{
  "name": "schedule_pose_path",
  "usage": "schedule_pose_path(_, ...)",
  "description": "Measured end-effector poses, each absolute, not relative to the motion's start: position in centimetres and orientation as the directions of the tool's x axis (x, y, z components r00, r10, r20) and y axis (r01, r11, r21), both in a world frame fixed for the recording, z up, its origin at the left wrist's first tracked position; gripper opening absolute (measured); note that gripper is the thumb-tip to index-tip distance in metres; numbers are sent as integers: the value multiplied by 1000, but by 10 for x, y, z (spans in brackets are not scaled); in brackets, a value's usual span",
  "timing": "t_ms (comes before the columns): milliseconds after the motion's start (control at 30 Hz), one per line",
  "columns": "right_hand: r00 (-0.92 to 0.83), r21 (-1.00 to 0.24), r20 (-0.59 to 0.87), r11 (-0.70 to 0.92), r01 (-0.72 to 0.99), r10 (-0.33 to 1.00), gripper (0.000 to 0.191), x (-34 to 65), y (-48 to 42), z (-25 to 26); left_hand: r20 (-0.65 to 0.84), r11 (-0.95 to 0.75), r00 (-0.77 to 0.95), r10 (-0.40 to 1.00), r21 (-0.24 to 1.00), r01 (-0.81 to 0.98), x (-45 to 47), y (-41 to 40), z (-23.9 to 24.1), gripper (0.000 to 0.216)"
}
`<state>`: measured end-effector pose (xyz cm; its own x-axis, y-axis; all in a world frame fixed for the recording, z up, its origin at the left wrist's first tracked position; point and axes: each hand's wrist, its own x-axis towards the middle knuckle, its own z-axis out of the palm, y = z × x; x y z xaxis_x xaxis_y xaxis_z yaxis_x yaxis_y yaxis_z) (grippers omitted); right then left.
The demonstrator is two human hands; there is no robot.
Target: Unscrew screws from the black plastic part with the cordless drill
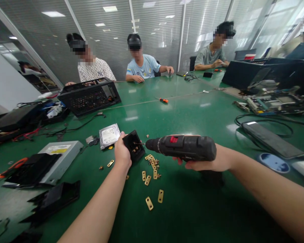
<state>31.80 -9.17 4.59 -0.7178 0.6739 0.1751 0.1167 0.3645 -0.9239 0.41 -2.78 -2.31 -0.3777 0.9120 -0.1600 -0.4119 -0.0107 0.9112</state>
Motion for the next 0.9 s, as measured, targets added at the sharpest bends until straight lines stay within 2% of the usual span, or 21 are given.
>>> schedule_pose_path(67,-728,-878,234,461,127,645,84,322,-91,49,-161,0,-354,921,910,-415,5,-28,-23,42)
schedule_pose_path(100,-723,-863,260,490,124,640,87,323,-90,50,-155,-2,-342,927,909,-418,5,-28,-22,39)
schedule_pose_path(167,-719,-884,227,448,131,657,88,325,-90,53,-134,-19,-331,934,907,-420,6,-29,-22,37)
schedule_pose_path(267,-721,-930,127,335,153,682,65,326,-88,52,-105,-51,-329,939,900,-432,6,-30,-22,35)
schedule_pose_path(367,-731,-937,103,312,156,674,39,324,-86,45,-118,-51,-319,940,879,-474,5,-28,-24,33)
schedule_pose_path(400,-733,-939,108,311,146,671,40,324,-85,42,-125,-51,-321,939,872,-487,4,-27,-26,32)
schedule_pose_path(533,-702,-925,207,370,86,682,69,321,-88,36,-158,-71,-389,907,855,-513,3,-20,-31,21)
schedule_pose_path(600,-727,-927,179,361,101,662,83,320,-91,38,-180,-64,-403,897,851,-521,3,-18,-32,19)
schedule_pose_path(700,-750,-937,130,328,121,649,90,320,-93,43,-184,-58,-404,896,854,-517,5,-18,-32,19)
schedule_pose_path(800,-729,-952,130,290,97,672,77,322,-88,40,-177,-58,-409,895,864,-500,6,-19,-31,22)
schedule_pose_path(867,-722,-968,138,248,48,678,60,323,-82,36,-177,-44,-396,901,871,-490,5,-19,-31,23)
schedule_pose_path(900,-724,-973,129,226,38,677,61,323,-80,35,-176,-38,-388,905,873,-486,5,-19,-32,24)
